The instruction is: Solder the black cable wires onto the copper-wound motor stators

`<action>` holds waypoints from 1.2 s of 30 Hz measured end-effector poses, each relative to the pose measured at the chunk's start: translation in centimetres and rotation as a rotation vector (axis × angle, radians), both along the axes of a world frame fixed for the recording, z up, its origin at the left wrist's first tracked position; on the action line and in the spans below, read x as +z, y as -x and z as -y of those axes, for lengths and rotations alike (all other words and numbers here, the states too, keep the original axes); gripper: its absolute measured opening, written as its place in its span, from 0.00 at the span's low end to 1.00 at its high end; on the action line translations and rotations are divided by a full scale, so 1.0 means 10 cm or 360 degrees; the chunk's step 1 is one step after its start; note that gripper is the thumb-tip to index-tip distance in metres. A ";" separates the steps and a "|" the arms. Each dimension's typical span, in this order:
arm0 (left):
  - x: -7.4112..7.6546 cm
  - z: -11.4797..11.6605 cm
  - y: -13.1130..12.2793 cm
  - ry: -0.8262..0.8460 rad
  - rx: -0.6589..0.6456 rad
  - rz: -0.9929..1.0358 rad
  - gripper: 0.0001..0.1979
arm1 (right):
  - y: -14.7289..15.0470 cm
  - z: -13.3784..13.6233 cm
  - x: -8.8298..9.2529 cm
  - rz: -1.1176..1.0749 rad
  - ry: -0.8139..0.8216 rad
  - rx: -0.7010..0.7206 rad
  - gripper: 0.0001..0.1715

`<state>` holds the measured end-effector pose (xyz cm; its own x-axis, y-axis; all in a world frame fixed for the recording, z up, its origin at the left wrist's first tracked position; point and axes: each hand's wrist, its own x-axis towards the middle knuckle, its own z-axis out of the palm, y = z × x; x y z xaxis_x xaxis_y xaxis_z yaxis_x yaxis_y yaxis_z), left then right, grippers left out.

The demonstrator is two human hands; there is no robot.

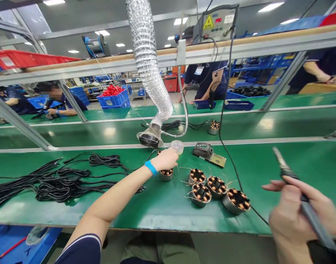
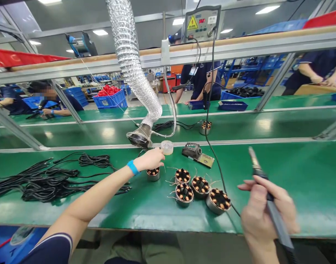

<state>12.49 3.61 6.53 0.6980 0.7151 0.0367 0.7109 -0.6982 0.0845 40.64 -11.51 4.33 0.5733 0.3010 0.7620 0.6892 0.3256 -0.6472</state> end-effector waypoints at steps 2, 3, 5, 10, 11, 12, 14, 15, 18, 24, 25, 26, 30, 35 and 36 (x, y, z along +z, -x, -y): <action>-0.12 -0.07 -0.02 0.0089 0.0021 -0.0018 0.05 | 0.29 0.09 -0.02 0.0066 0.0005 0.0155 0.14; -0.16 -0.07 -0.03 0.0098 0.0012 -0.0011 0.06 | 0.42 0.12 -0.06 0.0087 0.0057 0.0266 0.14; -0.18 -0.04 -0.04 0.0090 0.0007 0.0141 0.07 | 0.61 0.16 -0.18 0.0182 0.0170 0.0459 0.17; -0.05 0.09 0.20 0.0070 0.0194 0.0811 0.11 | 0.82 0.06 -0.50 0.0641 0.0495 0.0420 0.14; -0.02 0.11 0.27 0.0062 0.0162 0.0775 0.09 | 0.84 0.02 -0.53 0.0690 0.0559 0.0399 0.13; 0.00 0.12 0.32 0.0058 0.0124 0.0676 0.08 | 0.85 -0.02 -0.55 0.0722 0.0615 0.0404 0.13; 0.01 0.12 0.39 0.0065 0.0138 0.0366 0.12 | 0.89 -0.09 -0.55 0.0755 0.0711 0.0460 0.15; 0.01 0.10 0.40 0.0084 0.0174 0.0185 0.14 | 0.90 -0.11 -0.54 0.0764 0.0749 0.0486 0.15; -0.03 0.01 0.33 0.0165 0.0247 -0.0291 0.16 | 0.93 -0.15 -0.52 0.0791 0.0857 0.0536 0.17; -0.11 -0.12 0.20 0.0134 0.0314 -0.0368 0.21 | 0.85 -0.22 -0.64 0.0812 0.1002 0.0662 0.19; -0.13 -0.12 0.22 0.0110 0.0306 -0.0328 0.19 | 0.83 -0.26 -0.68 0.0803 0.0976 0.0688 0.19; -0.15 -0.11 0.24 0.0084 0.0297 -0.0285 0.17 | 0.81 -0.30 -0.72 0.0792 0.0935 0.0709 0.18; -0.24 -0.06 0.40 0.0047 0.0335 -0.0122 0.14 | 0.76 -0.44 -0.78 0.0813 0.0889 0.0799 0.19; -0.12 0.07 0.88 0.0012 0.0509 0.0107 0.12 | 0.67 -0.47 -0.74 0.0842 0.0859 0.0862 0.20; -0.04 0.08 1.03 0.0011 0.0553 0.0136 0.11 | 0.64 -0.47 -0.75 0.0834 0.0872 0.0881 0.21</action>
<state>2.22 2.80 6.11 0.4076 0.9097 0.0788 0.8960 -0.4151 0.1577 34.20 -6.81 -3.15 -0.1348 0.8218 0.5536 0.7746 0.4358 -0.4583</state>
